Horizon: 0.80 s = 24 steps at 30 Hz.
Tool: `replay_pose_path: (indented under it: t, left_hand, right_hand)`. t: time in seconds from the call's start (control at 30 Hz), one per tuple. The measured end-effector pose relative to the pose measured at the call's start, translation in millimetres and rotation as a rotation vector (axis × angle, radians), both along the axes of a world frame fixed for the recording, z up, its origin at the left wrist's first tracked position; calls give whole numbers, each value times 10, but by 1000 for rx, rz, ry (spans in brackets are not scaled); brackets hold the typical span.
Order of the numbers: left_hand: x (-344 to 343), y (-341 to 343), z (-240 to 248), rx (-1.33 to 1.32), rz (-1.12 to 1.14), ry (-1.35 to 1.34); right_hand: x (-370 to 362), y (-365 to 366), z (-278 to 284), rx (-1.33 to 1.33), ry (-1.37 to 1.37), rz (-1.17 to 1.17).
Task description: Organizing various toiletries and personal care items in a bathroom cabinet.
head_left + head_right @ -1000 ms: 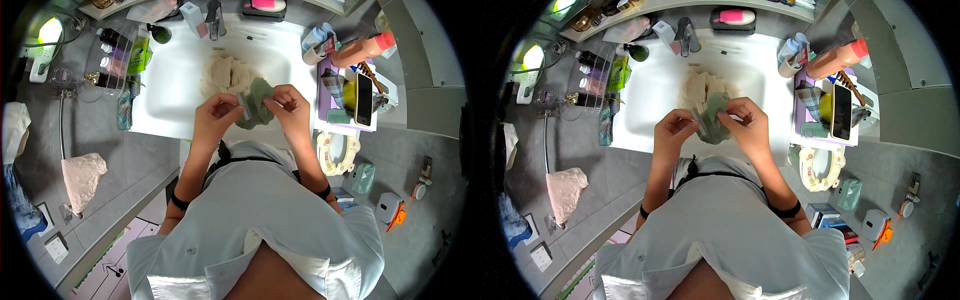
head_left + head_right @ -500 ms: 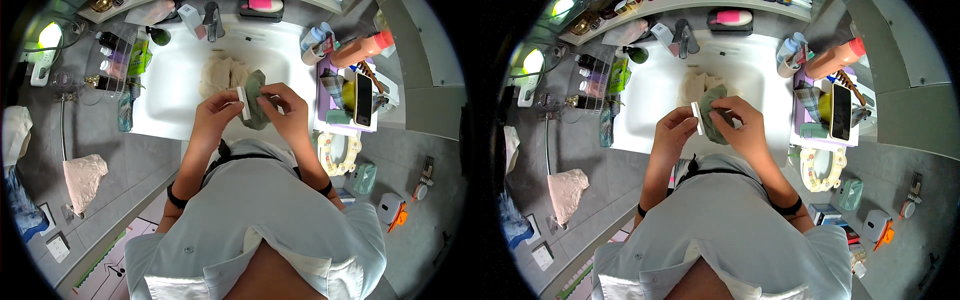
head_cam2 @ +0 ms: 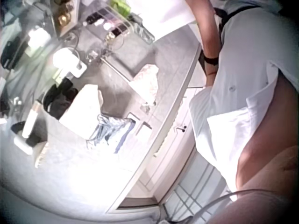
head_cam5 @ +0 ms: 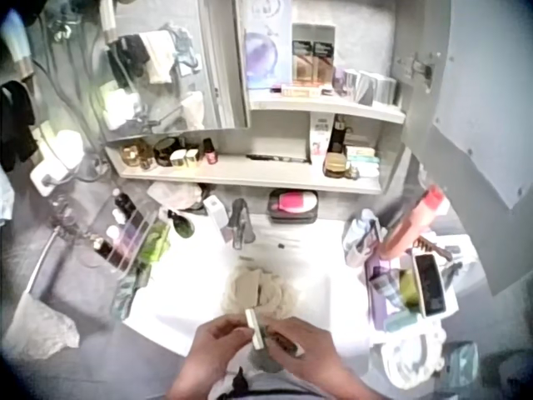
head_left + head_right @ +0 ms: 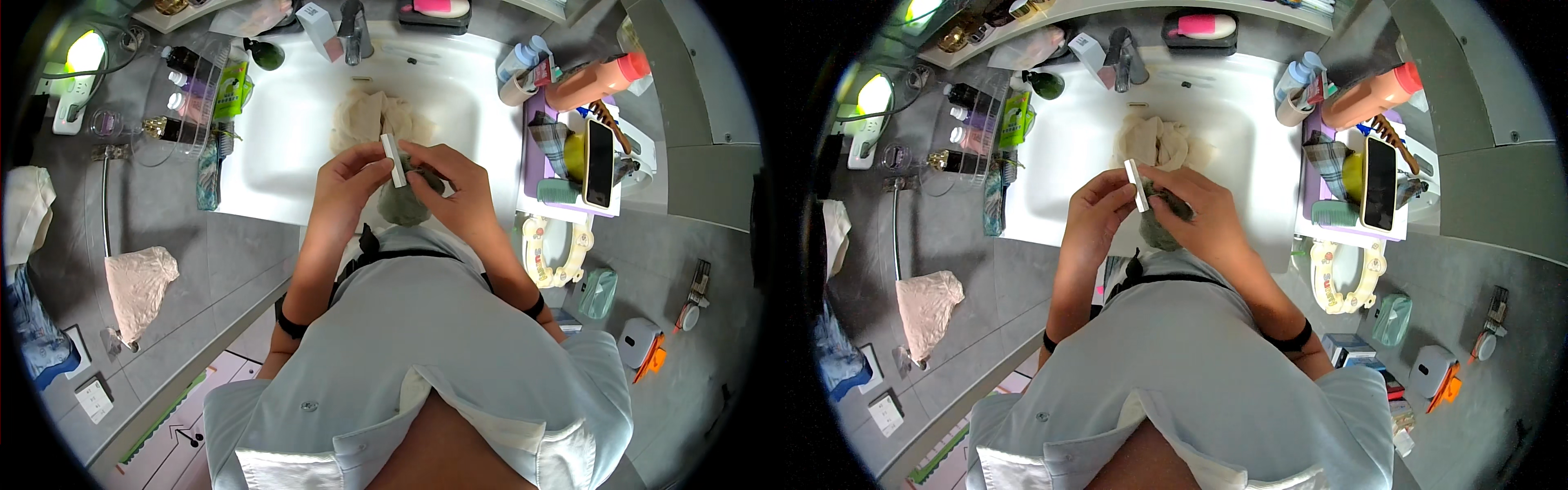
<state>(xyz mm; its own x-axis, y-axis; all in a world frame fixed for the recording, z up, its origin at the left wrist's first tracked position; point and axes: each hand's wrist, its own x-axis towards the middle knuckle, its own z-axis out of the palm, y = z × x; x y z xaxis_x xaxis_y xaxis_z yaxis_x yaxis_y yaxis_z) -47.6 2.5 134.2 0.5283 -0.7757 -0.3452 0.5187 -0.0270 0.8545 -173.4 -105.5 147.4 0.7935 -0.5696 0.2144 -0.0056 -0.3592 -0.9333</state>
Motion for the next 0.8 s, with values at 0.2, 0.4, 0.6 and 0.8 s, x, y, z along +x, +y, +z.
replay_pose_path:
  t: [0.2, 0.4, 0.6, 0.8]
  left_hand:
    - [1, 20, 32, -18, -12, 5]
    - [-23, 49, 25, -12, -16, 28]
    - [-41, 76, 31, -22, -12, 22]
    - [4, 60, -1, -7, 13, 25]
  right_hand:
    - [-14, 38, -1, -21, -7, -3]
    - [-39, 67, 2, -46, -29, -19]
    - [-58, 110, -8, -50, -44, -28]
    - [-35, 96, -25, -53, -57, -33]
